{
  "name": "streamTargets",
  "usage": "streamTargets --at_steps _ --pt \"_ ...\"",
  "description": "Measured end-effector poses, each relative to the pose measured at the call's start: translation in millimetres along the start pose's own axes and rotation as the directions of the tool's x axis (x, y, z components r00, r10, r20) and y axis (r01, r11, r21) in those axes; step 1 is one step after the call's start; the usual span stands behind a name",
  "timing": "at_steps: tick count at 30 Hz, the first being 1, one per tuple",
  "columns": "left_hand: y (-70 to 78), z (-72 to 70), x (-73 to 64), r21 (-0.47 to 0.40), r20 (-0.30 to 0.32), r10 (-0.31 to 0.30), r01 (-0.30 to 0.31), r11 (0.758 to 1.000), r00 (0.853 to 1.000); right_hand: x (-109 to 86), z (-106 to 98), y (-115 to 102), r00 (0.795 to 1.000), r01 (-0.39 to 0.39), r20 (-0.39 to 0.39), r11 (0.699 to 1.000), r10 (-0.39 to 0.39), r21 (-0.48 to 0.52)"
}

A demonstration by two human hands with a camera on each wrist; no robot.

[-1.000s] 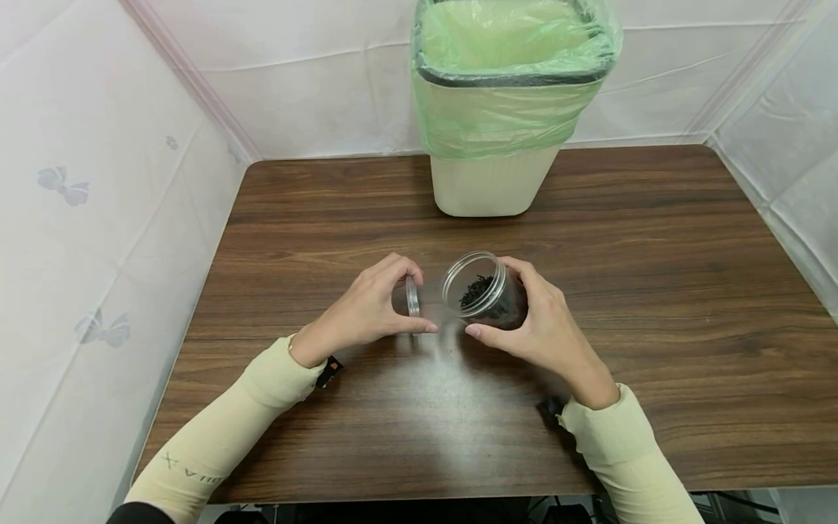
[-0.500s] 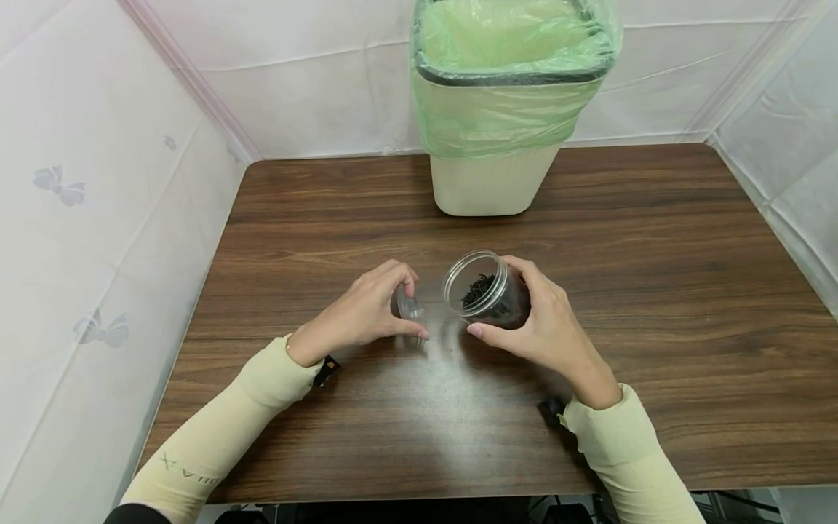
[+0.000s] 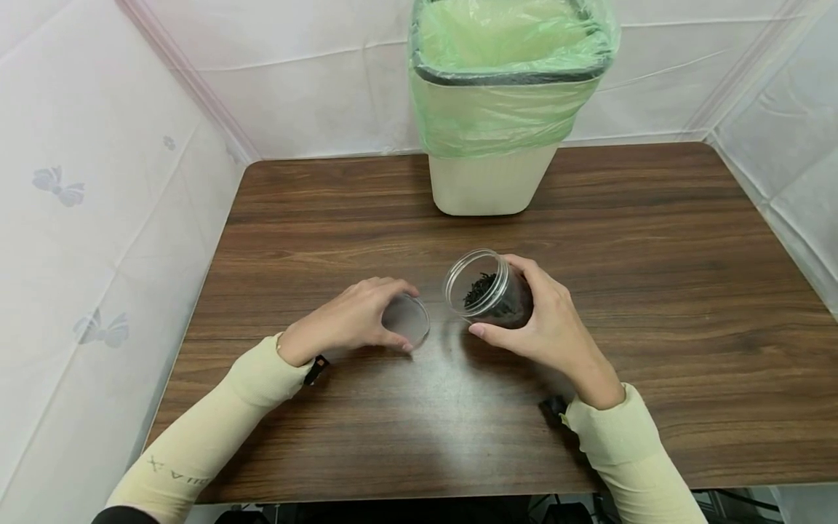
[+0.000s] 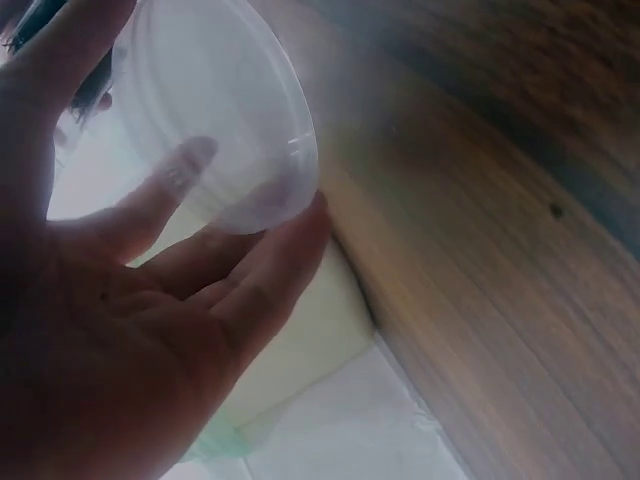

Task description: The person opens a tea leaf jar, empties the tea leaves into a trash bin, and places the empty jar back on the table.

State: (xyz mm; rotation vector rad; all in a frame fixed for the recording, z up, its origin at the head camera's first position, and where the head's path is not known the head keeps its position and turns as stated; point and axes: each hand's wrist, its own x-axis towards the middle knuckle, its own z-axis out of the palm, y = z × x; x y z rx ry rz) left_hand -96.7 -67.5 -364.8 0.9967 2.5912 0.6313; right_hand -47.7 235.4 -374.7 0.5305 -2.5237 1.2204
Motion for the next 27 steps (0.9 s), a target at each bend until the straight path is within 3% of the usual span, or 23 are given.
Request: streamTargets --at_steps 8,16,22,27 --pt "-2.5 3.6 1.7 0.085 0.108 -0.033 0.024 0.996 0.994 0.0 -2.0 -0.2 1.0 0.001 -0.006 1.0 -0.001 0.009" --pt "-4.0 7.2 3.1 0.122 0.107 -0.025 0.012 0.992 0.994 2.3 -4.7 -2.0 0.999 0.033 -0.023 0.999 -0.033 -0.002" --pt "-3.9 2.9 5.6 0.075 0.005 0.015 -0.016 0.997 1.0 4.5 -6.7 -3.6 0.997 0.062 -0.045 0.998 -0.061 0.016" --pt "-1.8 -5.6 10.4 0.013 -0.1 0.048 -0.047 0.999 0.994 4.9 -8.6 -3.0 0.997 0.053 -0.056 0.998 -0.052 0.023"
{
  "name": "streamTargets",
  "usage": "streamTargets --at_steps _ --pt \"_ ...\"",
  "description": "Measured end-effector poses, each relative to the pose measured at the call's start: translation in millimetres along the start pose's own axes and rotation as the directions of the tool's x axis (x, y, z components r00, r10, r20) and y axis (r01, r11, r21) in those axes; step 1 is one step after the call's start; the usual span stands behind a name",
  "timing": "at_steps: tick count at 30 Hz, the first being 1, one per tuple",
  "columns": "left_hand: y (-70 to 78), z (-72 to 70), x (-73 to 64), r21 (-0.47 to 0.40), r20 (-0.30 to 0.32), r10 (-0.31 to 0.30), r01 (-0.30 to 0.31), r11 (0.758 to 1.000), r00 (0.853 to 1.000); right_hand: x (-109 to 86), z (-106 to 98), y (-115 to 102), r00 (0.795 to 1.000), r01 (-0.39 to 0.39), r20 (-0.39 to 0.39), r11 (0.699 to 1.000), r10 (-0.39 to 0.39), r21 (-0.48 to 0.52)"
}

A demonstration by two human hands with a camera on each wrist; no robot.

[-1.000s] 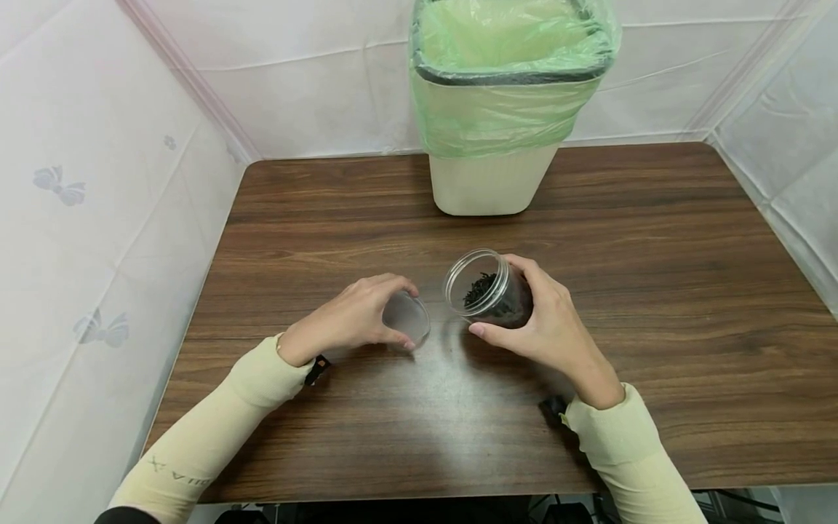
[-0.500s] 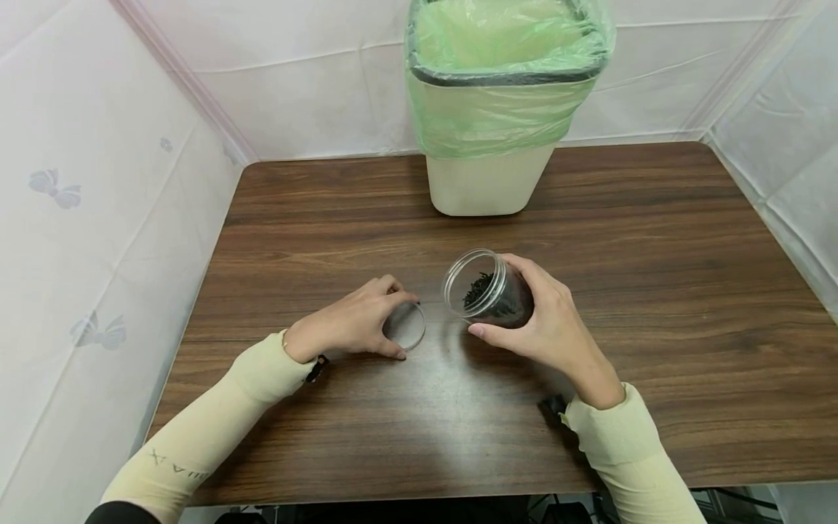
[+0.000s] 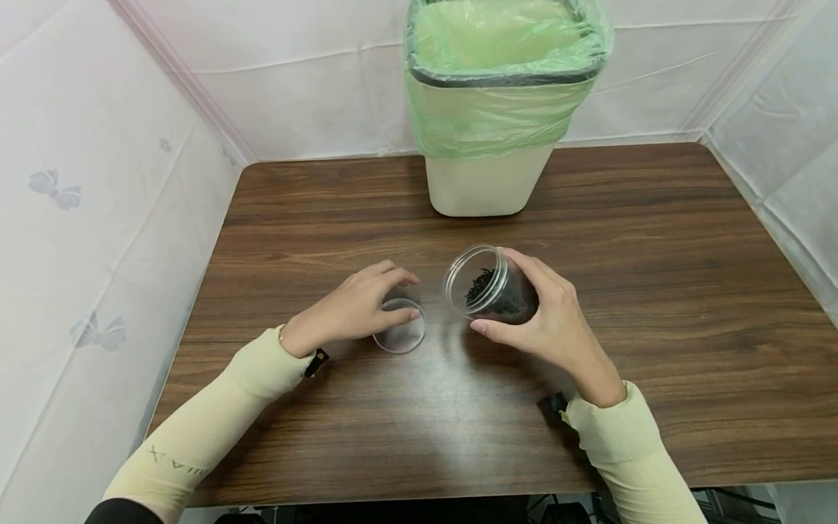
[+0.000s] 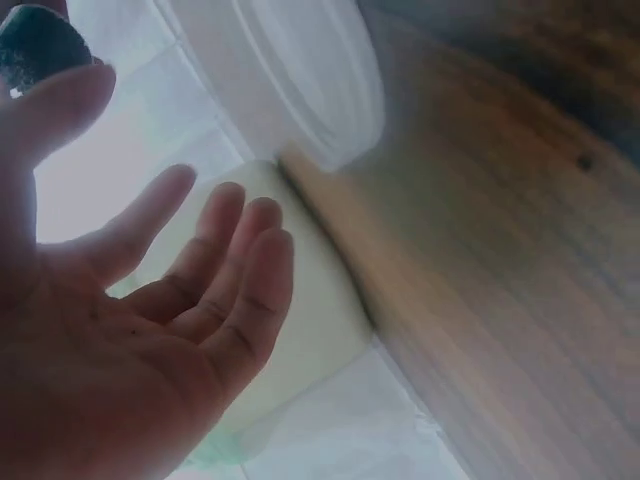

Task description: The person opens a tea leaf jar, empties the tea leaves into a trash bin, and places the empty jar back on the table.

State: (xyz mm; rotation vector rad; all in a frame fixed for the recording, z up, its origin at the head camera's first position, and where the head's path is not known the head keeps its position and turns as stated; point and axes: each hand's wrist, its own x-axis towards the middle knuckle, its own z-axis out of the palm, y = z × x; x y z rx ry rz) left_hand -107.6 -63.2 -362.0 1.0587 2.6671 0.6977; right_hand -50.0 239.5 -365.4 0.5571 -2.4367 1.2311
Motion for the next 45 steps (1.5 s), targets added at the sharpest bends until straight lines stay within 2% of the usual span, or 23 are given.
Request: streamTargets --at_steps 9,24,32,39,45 --pt "-2.2 -10.3 7.4 -0.088 -0.102 -0.003 -0.006 0.996 0.995 2.2 -3.1 2.4 1.0 -0.002 -0.007 1.0 0.002 0.027" --pt "0.1 -23.1 15.1 -0.131 -0.198 -0.015 -0.012 0.991 0.98 4.7 -9.1 3.5 0.999 0.025 -0.036 0.994 -0.022 0.102" --pt "0.2 -29.2 18.2 -0.177 -0.251 -0.029 -0.017 0.984 0.968 7.4 -13.5 0.8 0.999 0.02 -0.045 0.992 -0.015 0.126" --pt "-0.9 -34.4 21.3 -0.21 -0.311 -0.045 -0.022 0.977 0.949 10.9 -17.7 -1.9 0.998 -0.002 -0.067 0.987 0.013 0.161" --pt "-0.5 -38.0 23.6 -0.24 -0.328 -0.067 -0.015 0.971 0.942 14.4 -21.3 -1.6 0.996 0.007 -0.09 0.978 0.012 0.206"
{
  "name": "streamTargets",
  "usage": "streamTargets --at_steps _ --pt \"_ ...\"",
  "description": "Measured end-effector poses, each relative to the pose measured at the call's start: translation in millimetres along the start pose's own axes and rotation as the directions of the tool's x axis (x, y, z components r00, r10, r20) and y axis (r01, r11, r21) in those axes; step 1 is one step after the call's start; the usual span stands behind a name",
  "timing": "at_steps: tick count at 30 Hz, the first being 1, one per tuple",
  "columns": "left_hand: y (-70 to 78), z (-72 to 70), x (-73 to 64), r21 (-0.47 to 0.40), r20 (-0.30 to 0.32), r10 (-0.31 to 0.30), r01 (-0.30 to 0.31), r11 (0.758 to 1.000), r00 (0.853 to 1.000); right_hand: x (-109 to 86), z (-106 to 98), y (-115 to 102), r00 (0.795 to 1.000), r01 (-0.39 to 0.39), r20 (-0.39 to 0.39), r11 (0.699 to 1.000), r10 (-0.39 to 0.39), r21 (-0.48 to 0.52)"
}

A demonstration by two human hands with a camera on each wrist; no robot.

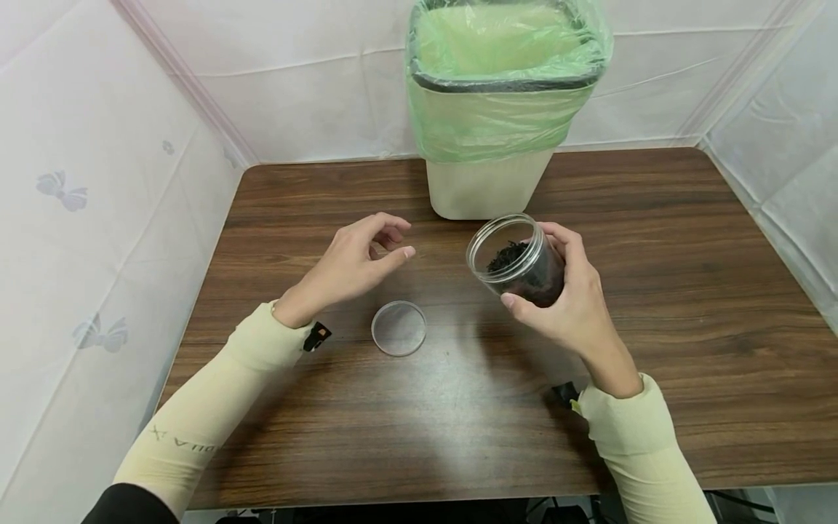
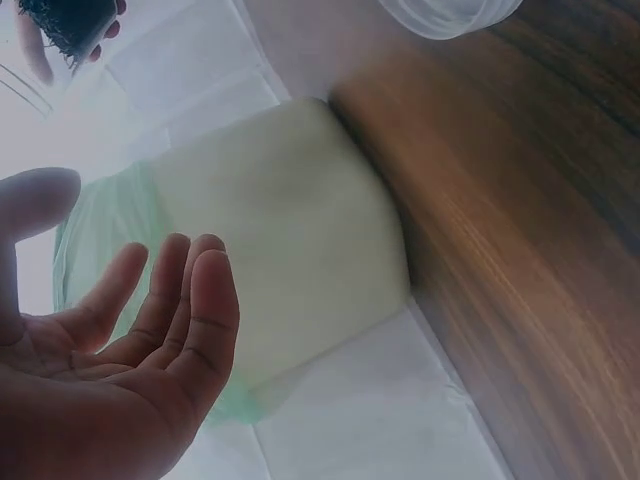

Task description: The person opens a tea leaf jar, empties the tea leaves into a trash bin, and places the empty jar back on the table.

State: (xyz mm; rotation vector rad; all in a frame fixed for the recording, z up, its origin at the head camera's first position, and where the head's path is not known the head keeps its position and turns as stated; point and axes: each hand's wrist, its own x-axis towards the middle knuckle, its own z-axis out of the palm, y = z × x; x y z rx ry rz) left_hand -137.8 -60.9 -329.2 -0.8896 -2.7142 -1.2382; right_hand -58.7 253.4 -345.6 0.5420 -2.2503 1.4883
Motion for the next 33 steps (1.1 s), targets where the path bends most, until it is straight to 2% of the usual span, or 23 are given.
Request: streamTargets --at_steps 5,12,22,27,33 --pt "2.1 -1.8 3.1 -0.016 -0.01 -0.01 0.01 1.0 1.0 3.7 -1.0 -0.2 1.0 0.018 -0.021 0.999 -0.017 0.028" --pt "4.0 -3.8 8.7 -0.041 -0.021 -0.023 0.022 0.999 1.0 9.3 -3.3 -0.4 0.998 0.037 -0.054 0.999 -0.036 0.015" --pt "9.3 -10.0 18.8 -0.111 -0.054 -0.052 0.045 0.993 0.997 16.4 -8.1 -4.5 0.995 0.028 -0.091 1.0 -0.027 0.009" --pt "10.9 -12.5 22.2 -0.128 -0.06 -0.061 0.053 0.99 0.996 21.5 -11.0 -5.8 0.991 0.053 -0.127 0.997 -0.046 0.056" --pt "12.1 -16.0 26.3 -0.149 -0.066 -0.067 0.057 0.987 0.996 27.9 -12.2 -18.0 0.98 0.086 -0.19 0.988 -0.06 0.131"
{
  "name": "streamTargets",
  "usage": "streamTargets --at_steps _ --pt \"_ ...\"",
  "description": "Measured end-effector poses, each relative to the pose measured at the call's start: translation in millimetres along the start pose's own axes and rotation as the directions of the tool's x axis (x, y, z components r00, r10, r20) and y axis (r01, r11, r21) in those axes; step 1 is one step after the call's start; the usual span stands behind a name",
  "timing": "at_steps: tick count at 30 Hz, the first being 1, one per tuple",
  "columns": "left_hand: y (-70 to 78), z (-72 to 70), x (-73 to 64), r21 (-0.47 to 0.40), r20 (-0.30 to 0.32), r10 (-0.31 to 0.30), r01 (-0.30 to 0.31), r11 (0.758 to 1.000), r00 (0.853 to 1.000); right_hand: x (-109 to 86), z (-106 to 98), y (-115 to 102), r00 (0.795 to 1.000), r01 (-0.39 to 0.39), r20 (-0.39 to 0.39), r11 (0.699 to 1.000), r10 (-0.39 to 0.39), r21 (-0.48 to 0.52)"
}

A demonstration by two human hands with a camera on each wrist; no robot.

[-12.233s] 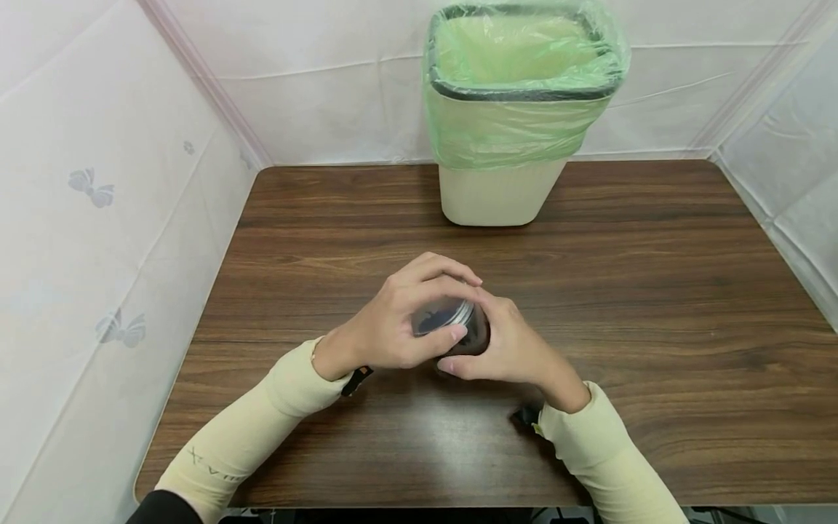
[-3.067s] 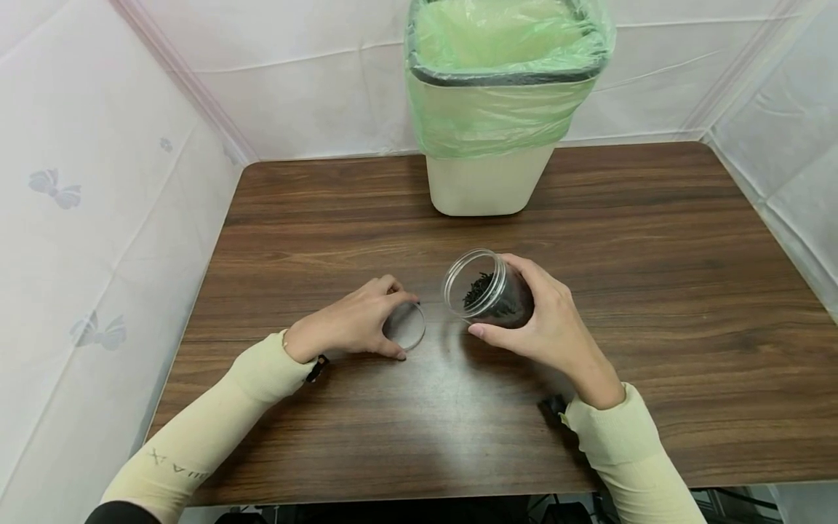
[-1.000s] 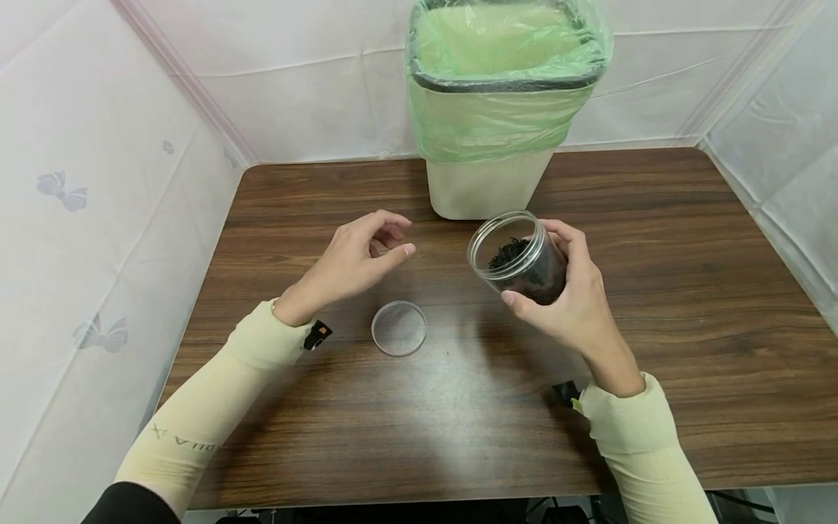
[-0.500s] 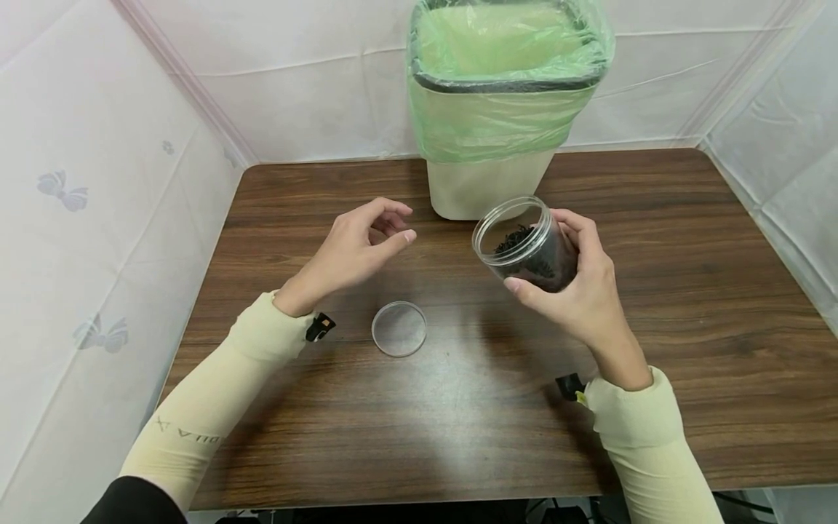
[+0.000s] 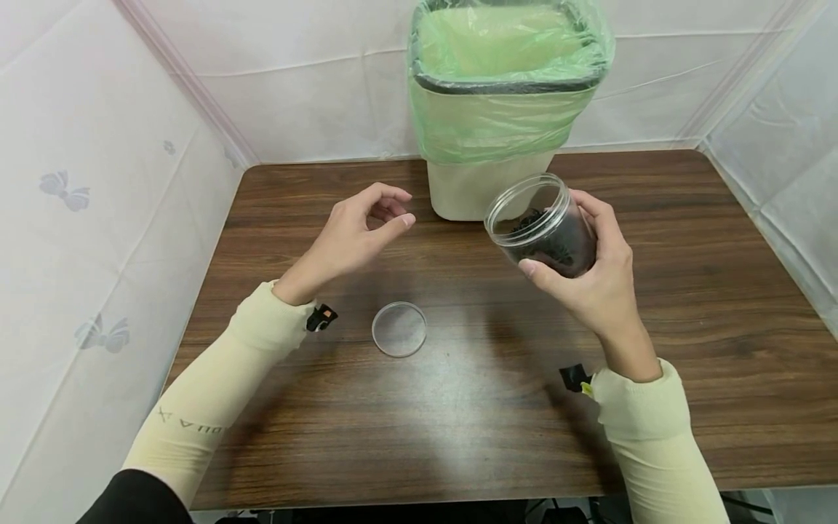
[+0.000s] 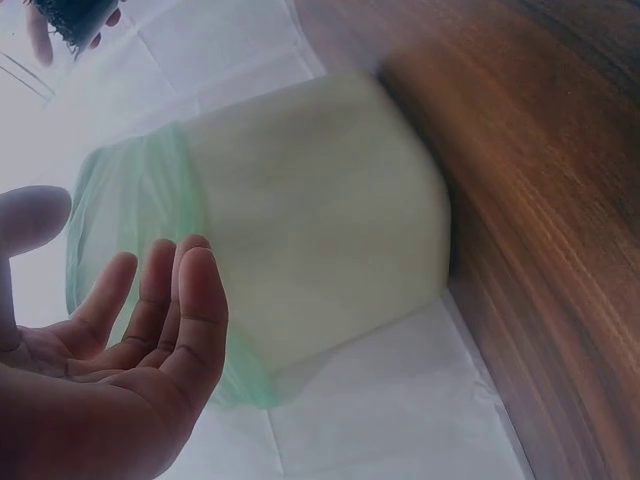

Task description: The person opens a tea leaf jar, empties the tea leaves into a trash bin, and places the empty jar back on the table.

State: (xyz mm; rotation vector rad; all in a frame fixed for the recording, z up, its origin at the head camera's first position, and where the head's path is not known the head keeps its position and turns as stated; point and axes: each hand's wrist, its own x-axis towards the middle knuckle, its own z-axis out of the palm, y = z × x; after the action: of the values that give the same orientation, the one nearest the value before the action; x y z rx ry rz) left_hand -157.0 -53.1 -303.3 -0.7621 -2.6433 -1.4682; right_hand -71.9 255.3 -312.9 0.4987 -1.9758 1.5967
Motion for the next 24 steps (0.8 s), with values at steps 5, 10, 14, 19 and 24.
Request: streamTargets --at_steps 5,10,14,19,24 --pt "2.0 -2.7 4.8 -0.016 -0.006 -0.027 0.027 1.0 1.0 5.7 1.9 -8.7 0.999 0.01 -0.051 0.996 -0.005 0.094" --pt "4.1 -4.9 10.9 -0.035 -0.021 -0.037 0.036 0.999 0.999 10.6 0.7 -8.0 0.996 0.036 -0.088 0.98 -0.019 0.194" --pt "5.2 -6.0 15.9 -0.057 -0.032 -0.043 0.042 0.997 0.999 14.4 0.3 -8.9 0.993 0.055 -0.114 0.976 -0.031 0.21" --pt "7.0 -7.1 20.2 -0.07 -0.031 -0.062 0.06 0.996 0.998 17.9 -1.3 -8.2 0.99 0.059 -0.138 0.971 -0.027 0.234" --pt "9.6 -8.2 24.8 -0.089 -0.043 -0.07 0.066 0.994 0.997 20.9 -5.1 -5.7 0.986 0.054 -0.165 0.969 -0.014 0.24"
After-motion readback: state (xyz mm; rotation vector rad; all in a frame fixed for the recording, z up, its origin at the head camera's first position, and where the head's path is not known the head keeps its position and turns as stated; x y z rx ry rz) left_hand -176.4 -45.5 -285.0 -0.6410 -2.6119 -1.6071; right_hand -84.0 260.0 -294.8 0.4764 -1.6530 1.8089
